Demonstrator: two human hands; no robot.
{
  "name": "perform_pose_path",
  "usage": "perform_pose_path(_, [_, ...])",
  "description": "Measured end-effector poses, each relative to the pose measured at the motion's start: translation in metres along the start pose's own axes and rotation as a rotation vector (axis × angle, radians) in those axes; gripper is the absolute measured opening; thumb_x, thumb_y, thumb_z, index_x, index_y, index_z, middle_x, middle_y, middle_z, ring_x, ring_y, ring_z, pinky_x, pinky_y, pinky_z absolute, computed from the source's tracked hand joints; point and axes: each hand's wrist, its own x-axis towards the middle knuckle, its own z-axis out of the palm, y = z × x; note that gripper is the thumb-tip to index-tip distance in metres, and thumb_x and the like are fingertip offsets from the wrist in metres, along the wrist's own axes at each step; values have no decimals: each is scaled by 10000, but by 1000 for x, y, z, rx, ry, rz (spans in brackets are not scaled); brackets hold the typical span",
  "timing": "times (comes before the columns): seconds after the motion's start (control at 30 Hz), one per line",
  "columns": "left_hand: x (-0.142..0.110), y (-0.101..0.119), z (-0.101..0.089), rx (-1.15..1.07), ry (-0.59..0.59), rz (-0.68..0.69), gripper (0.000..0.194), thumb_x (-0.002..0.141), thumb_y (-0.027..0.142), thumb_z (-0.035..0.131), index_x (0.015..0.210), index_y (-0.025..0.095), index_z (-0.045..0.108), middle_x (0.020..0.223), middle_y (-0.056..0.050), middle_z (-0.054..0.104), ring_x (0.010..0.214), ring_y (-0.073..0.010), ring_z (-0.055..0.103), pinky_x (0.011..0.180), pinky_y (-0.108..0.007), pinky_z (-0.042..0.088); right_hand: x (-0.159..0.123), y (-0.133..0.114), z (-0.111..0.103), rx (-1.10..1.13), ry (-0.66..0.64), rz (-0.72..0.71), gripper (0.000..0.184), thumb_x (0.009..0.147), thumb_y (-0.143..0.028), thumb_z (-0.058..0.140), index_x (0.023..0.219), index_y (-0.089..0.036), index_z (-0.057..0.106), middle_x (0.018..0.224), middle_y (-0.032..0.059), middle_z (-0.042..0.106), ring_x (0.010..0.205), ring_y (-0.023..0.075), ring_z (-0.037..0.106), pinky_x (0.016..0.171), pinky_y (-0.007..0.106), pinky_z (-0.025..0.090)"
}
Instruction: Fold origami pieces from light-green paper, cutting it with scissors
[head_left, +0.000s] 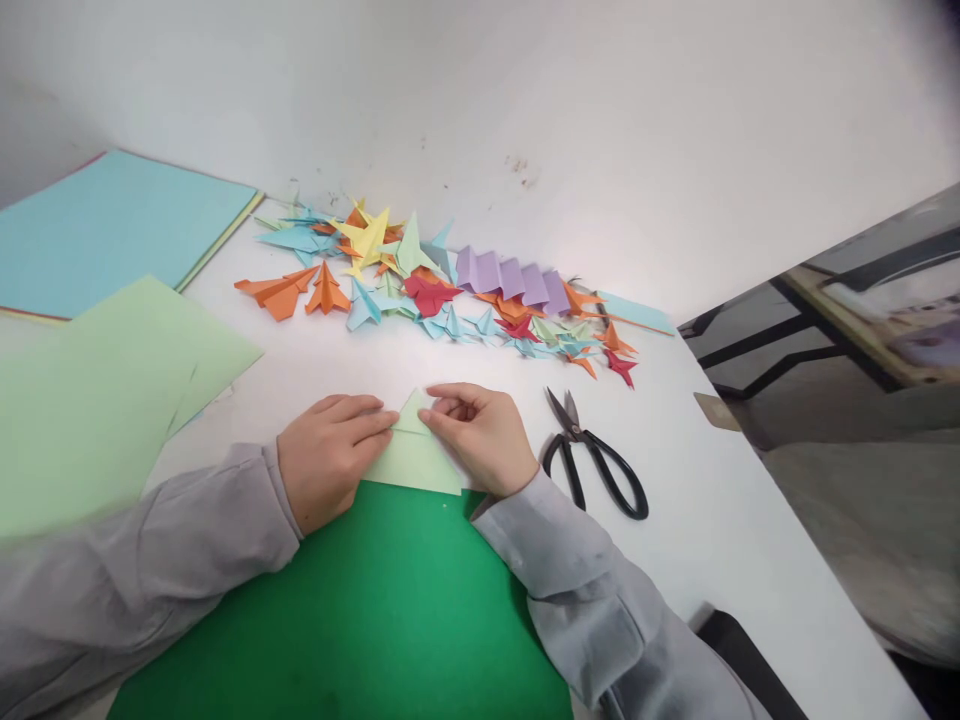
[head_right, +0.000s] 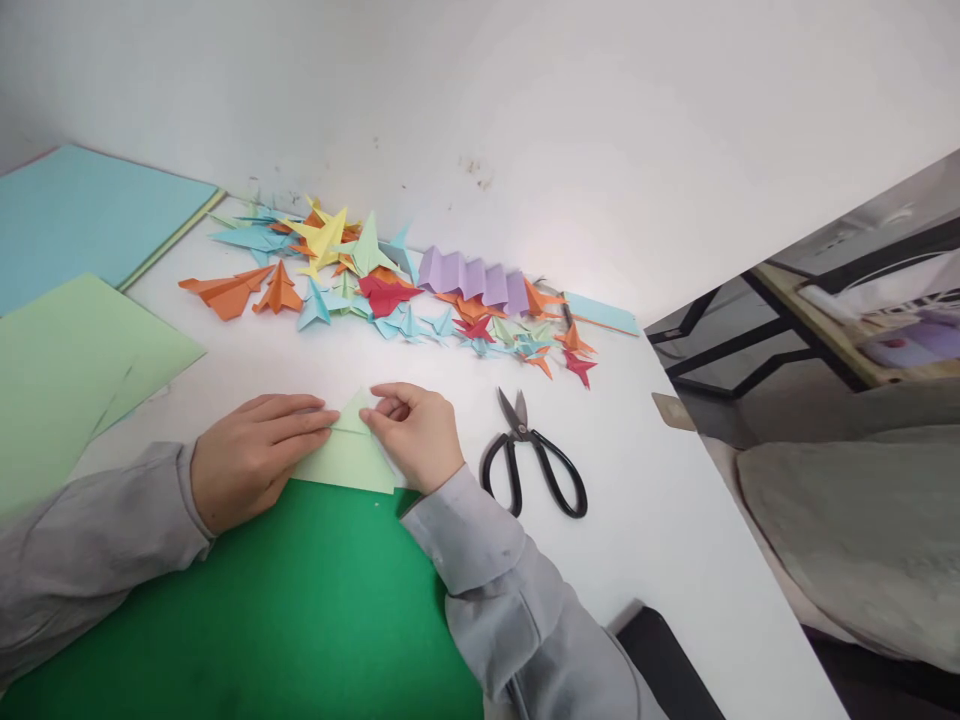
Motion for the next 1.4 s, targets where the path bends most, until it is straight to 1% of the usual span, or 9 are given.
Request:
perform_pose_path(0.2, [1, 2, 0, 29, -1, 58, 293, 769, 33, 408, 903, 138, 646, 1071, -88, 636, 1021, -216, 536, 834, -356, 460, 7, -7, -3, 76, -95, 92, 315, 585, -316, 686, 818, -106, 655, 561, -17, 558, 365, 55, 419, 337, 200, 338])
perform_pose_path(0.37, [2, 2, -1, 44, 7, 54, 273, 770, 51, 434, 886, 161, 656, 1056, -88, 637, 1003, -221, 543, 804, -365, 466, 9, -8, -2, 120, -97, 99, 348, 538, -326, 723, 801, -109, 650, 561, -25, 553, 351, 49, 414, 306, 188, 333])
perform_pose_path(0.63, [3, 3, 0, 53, 9, 38, 259, 783, 63, 433, 927, 136, 636, 1014, -101, 632, 996, -223, 527, 809, -368, 454, 7, -6, -1, 102, -85, 68, 375, 537, -356, 727, 806, -106, 651, 578, -14, 564, 358, 53, 426, 334, 200, 339])
perform_pose_path(0.83, [5, 5, -1, 97, -54, -24, 285, 811, 95, 398, 925, 181, 645, 1116, -107, 551, 966, -224, 515, 781, -381, 443, 7, -3, -1, 91, -75, 34, 337, 565, -341, 709, 811, -116, 662, 566, -9, 576, 384, 62, 429, 358, 204, 355])
perform_pose_path(0.9, [5, 5, -1, 99, -59, -40, 297, 824, 107, 383, 926, 193, 648, 1105, -104, 548, 958, -220, 510, 775, -383, 438, 7, -1, -1, 101, -74, 31, 334, 573, -336, 704, 822, -117, 667, 563, -10, 578, 380, 61, 428, 363, 206, 358])
perform_pose_path(1.03, [6, 5, -2, 89, -70, -18, 271, 821, 118, 415, 928, 200, 649, 1025, -95, 581, 930, -219, 507, 759, -383, 440, 8, 1, 0, 90, -74, 4, 329, 591, -321, 693, 847, -114, 678, 557, -7, 578, 393, 67, 435, 378, 210, 365])
perform_pose_path(1.17, [6, 4, -3, 103, -81, -6, 246, 796, 118, 461, 936, 195, 648, 1076, -96, 577, 932, -229, 510, 753, -386, 445, 9, 3, 0, 17, -70, -39, 301, 610, -311, 674, 845, -124, 688, 562, 3, 596, 422, 80, 454, 407, 218, 377])
perform_pose_path(1.23, [6, 3, -4, 99, -88, 20, 253, 798, 105, 449, 944, 183, 642, 1094, -87, 584, 957, -223, 506, 767, -380, 442, 9, 4, 0, -16, -61, -61, 295, 613, -317, 670, 841, -131, 692, 574, 9, 607, 442, 88, 469, 421, 222, 384])
perform_pose_path(1.4, [7, 2, -4, 113, -86, 77, 267, 822, 88, 406, 950, 161, 629, 1037, -56, 625, 949, -196, 511, 764, -346, 435, 8, 5, 0, -64, -38, -108, 267, 629, -297, 655, 833, -129, 691, 604, 23, 623, 494, 105, 502, 465, 230, 403])
